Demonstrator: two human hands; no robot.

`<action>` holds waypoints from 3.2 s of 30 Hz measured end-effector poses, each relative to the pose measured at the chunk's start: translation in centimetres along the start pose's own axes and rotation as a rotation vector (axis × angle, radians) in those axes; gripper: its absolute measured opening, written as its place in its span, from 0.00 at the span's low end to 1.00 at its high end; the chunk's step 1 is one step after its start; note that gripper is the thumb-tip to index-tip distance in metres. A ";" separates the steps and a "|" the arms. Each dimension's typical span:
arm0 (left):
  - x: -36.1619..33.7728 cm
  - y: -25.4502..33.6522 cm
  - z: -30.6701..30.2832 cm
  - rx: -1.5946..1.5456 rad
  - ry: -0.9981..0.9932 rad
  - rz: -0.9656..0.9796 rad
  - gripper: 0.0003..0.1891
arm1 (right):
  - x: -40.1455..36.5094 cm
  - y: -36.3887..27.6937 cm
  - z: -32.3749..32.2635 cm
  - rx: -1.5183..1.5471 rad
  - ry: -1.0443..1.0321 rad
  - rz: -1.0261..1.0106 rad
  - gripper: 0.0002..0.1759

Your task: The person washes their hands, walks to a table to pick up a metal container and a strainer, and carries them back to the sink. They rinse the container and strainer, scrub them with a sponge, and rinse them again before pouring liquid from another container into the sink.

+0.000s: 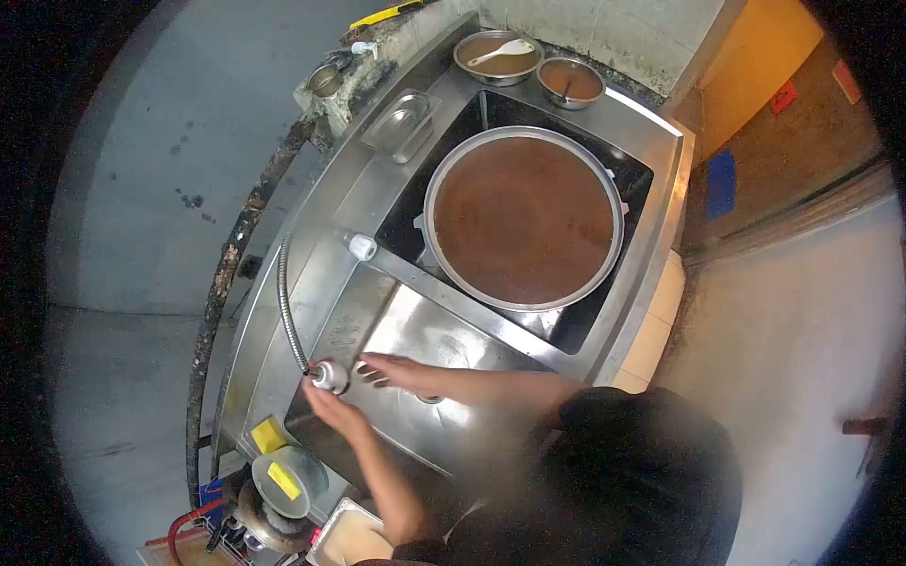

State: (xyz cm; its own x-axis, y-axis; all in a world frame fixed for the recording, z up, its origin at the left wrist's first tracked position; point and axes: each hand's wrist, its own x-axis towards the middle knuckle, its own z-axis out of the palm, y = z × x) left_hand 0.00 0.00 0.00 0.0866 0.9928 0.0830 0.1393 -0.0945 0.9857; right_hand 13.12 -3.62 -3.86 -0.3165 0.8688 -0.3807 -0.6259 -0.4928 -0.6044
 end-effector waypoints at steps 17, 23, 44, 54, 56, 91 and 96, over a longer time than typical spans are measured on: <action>4.5 -19.0 1.7 -1.168 -0.145 -0.550 0.18 | 7.8 4.2 1.5 -1.037 0.196 -0.392 0.24; 3.3 -18.8 2.9 -1.340 -0.346 -0.624 0.20 | 4.0 3.6 3.1 -1.182 -0.200 -0.473 0.14; 4.5 -16.6 -2.5 -0.994 0.172 -0.840 0.11 | 3.4 4.3 -1.1 0.343 0.157 0.111 0.19; -9.2 -12.1 -1.6 -0.811 0.286 -1.114 0.19 | -17.8 -15.9 1.0 -0.908 -0.069 -0.845 0.23; -14.0 -16.2 -1.9 -0.848 0.351 -1.203 0.20 | -20.1 -17.4 1.6 -0.819 -0.158 -0.839 0.24; -34.4 -5.1 -8.7 0.870 0.101 -0.544 0.18 | -12.3 3.7 17.2 0.657 -0.963 0.365 0.31; -35.2 -5.4 -9.1 0.806 0.177 -0.445 0.17 | -12.1 5.7 19.0 0.673 -0.970 0.431 0.32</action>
State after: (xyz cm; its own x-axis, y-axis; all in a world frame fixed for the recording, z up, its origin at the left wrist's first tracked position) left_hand -12.83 -33.77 -6.94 -0.2811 0.9404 -0.1912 0.7711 0.3400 0.5384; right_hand -0.14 -16.07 10.56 -0.7997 0.4608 0.3850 -0.4898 -0.8714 0.0257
